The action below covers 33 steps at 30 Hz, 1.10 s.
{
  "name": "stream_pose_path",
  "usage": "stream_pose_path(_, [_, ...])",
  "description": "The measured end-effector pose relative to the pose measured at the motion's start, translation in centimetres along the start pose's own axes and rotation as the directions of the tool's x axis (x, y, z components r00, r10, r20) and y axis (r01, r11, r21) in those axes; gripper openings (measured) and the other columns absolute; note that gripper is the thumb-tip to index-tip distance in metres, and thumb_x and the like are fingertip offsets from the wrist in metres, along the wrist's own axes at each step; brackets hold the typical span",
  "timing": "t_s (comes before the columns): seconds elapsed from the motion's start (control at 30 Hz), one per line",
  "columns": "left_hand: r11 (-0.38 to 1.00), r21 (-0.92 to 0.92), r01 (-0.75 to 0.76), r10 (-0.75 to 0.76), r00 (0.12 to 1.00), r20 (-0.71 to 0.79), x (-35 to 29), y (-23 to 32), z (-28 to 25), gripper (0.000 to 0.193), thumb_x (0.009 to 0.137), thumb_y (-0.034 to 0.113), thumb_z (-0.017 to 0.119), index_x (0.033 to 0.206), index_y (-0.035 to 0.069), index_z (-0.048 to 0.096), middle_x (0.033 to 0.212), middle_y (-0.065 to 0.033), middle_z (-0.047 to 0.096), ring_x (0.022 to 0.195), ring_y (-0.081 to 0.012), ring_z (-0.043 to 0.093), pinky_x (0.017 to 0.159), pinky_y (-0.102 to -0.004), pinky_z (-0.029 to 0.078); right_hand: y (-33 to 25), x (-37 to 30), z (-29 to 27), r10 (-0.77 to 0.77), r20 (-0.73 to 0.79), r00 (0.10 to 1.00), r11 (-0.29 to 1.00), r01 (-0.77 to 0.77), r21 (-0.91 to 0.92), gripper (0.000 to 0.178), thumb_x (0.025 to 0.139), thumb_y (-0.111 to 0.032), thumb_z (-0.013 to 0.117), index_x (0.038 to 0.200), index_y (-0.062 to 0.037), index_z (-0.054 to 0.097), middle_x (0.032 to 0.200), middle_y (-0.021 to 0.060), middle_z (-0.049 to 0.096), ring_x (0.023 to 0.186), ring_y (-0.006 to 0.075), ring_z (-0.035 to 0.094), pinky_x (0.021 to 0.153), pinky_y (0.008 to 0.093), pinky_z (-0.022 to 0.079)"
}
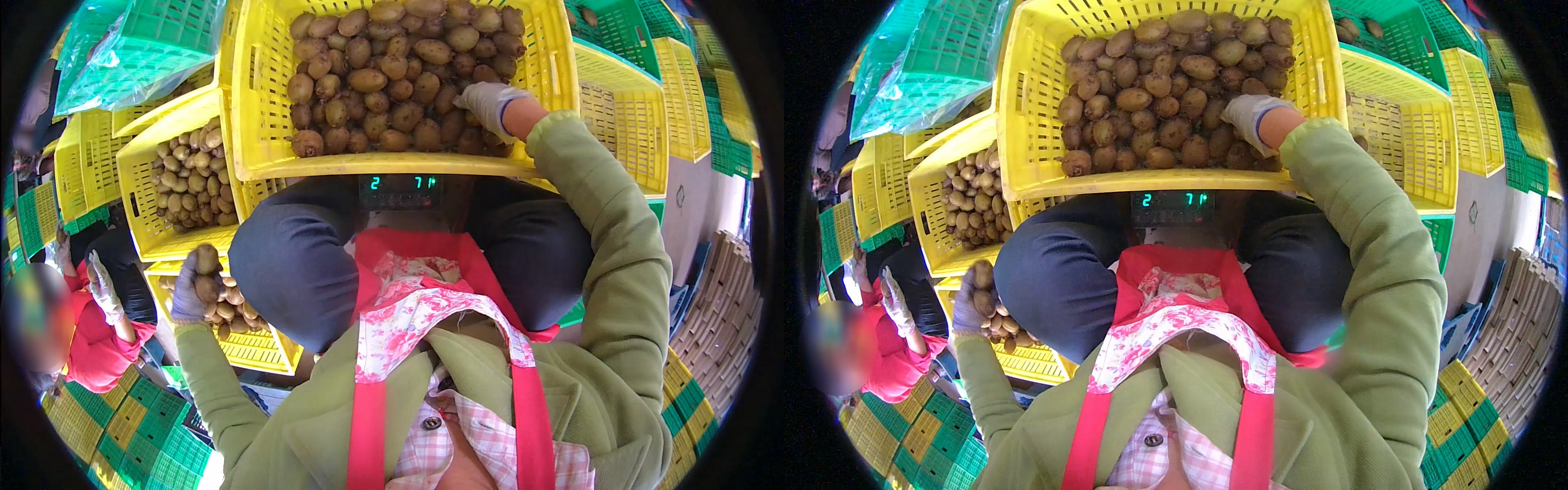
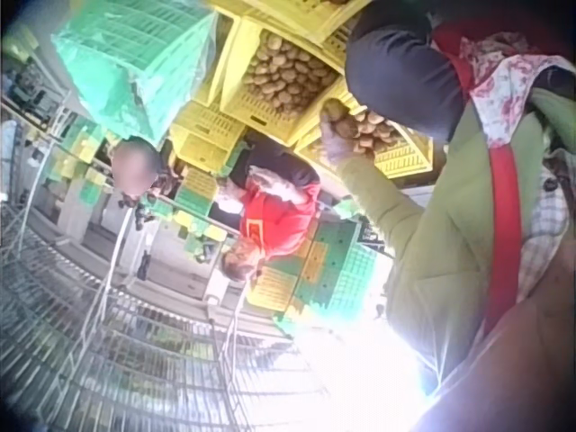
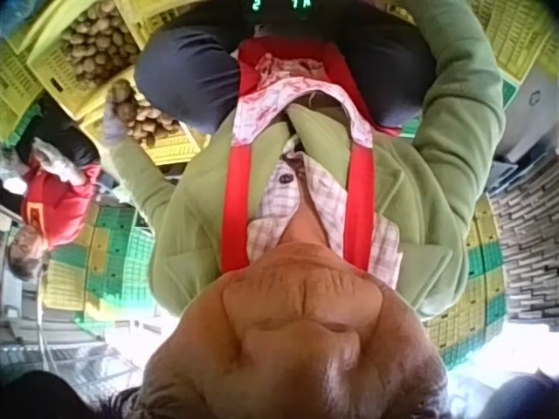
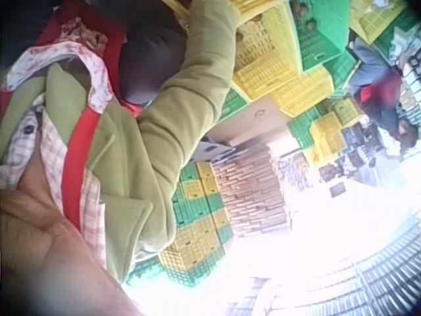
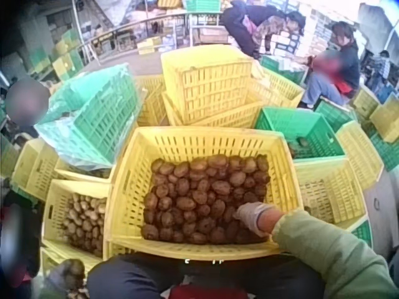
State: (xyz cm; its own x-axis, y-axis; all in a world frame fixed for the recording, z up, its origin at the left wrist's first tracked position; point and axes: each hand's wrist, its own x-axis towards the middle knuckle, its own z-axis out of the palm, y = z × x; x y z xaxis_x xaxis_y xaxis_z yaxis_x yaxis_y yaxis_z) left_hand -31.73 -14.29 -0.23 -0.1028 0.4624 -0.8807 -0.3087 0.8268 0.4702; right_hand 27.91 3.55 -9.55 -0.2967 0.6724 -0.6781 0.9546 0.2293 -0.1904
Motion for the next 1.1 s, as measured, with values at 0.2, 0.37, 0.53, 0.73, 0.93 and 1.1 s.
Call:
stream_pose_path(0.2, [0.99, 0.131, -0.05, 0.08, 0.968, -0.237, 3.6, -9.1, -9.2, 0.049, 0.09, 0.038, 0.064, 0.125, 0.005, 0.058, 0.109, -0.0102, 0.066, 0.091, -0.0224, 0.066, 0.076, -0.0321, 0.056, 1.3, 2.3, 1.8, 0.096, 0.008, 0.995, 0.979, -0.093, -0.179, 0.029, 0.094, -0.023, 0.055, 0.111, -0.0027, 0.065, 0.113, 0.0214, 0.065, 0.105, 0.0365, 0.063, 0.086, 0.041, 0.052])
stream_pose_path(0.37, [0.957, 0.141, 0.252, -0.191, 0.918, -0.347, 7.0, -15.0, -15.4, 0.034, 0.091, 0.031, 0.064, 0.123, 0.019, 0.058, 0.1, -0.0073, 0.066, 0.081, -0.0197, 0.067, 0.062, -0.0343, 0.058, 0.1, 0.5, -0.7, -0.032, -0.042, 0.999, 0.996, 0.029, -0.09, 0.039, 0.078, -0.02, 0.068, 0.114, -0.0038, 0.066, 0.107, 0.0196, 0.068, 0.101, 0.0352, 0.065, 0.085, 0.0407, 0.053])
stream_pose_path(0.53, [0.89, 0.385, 0.243, -0.135, 0.949, -0.285, 3.1, -8.6, -6.8, 0.03, 0.092, 0.033, 0.062, 0.116, 0.015, 0.06, 0.083, -0.0052, 0.066, 0.065, -0.0203, 0.066, 0.055, -0.0318, 0.058, -0.4, -1.4, -3.2, 0.016, -0.055, 0.998, 0.993, -0.009, 0.114, 0.059, 0.071, -0.028, 0.072, 0.124, -0.0062, 0.06, 0.109, 0.0202, 0.067, 0.103, 0.0344, 0.065, 0.089, 0.0381, 0.052])
stream_pose_path(0.73, [0.853, 0.521, -0.035, 0.06, 0.998, -0.031, 2.1, -1.2, -5.0, 0.032, 0.092, 0.033, 0.061, 0.095, 0.001, 0.064, 0.077, -0.0086, 0.064, 0.063, -0.0147, 0.062, 0.059, -0.0252, 0.054, -2.7, -3.5, -6.4, -0.035, -0.213, 0.977, 0.965, 0.088, 0.247, 0.062, 0.075, -0.03, 0.072, 0.129, -0.0052, 0.056, 0.11, 0.0197, 0.068, 0.104, 0.0298, 0.065, 0.09, 0.0345, 0.05])
stream_pose_path(0.93, [0.648, 0.553, -0.523, 0.583, 0.808, 0.081, -0.7, 5.5, 5.9, 0.031, 0.098, 0.031, 0.055, 0.109, 0.003, 0.062, 0.077, -0.0024, 0.061, 0.062, -0.0089, 0.054, 0.057, -0.0221, 0.043, -7.1, -4.8, -9.1, -0.153, -0.335, 0.93, 0.921, 0.257, 0.292, 0.058, 0.078, -0.026, 0.073, 0.129, -0.0034, 0.056, 0.108, 0.0154, 0.067, 0.1, 0.0236, 0.064, 0.09, 0.0315, 0.049])
stream_pose_path(1.1, [0.672, 0.238, -0.701, 0.568, 0.695, 0.44, -0.6, 9.2, 17.5, 0.051, 0.099, 0.04, 0.049, 0.132, 0.001, 0.052, 0.104, -0.01, 0.065, 0.085, -0.0159, 0.063, 0.076, -0.0272, 0.048, -11.5, -5.0, -10.8, -0.362, -0.573, 0.735, 0.782, 0.574, 0.242, 0.058, 0.078, -0.032, 0.072, 0.128, -0.0058, 0.059, 0.102, 0.015, 0.07, 0.093, 0.023, 0.068, 0.083, 0.0317, 0.053])
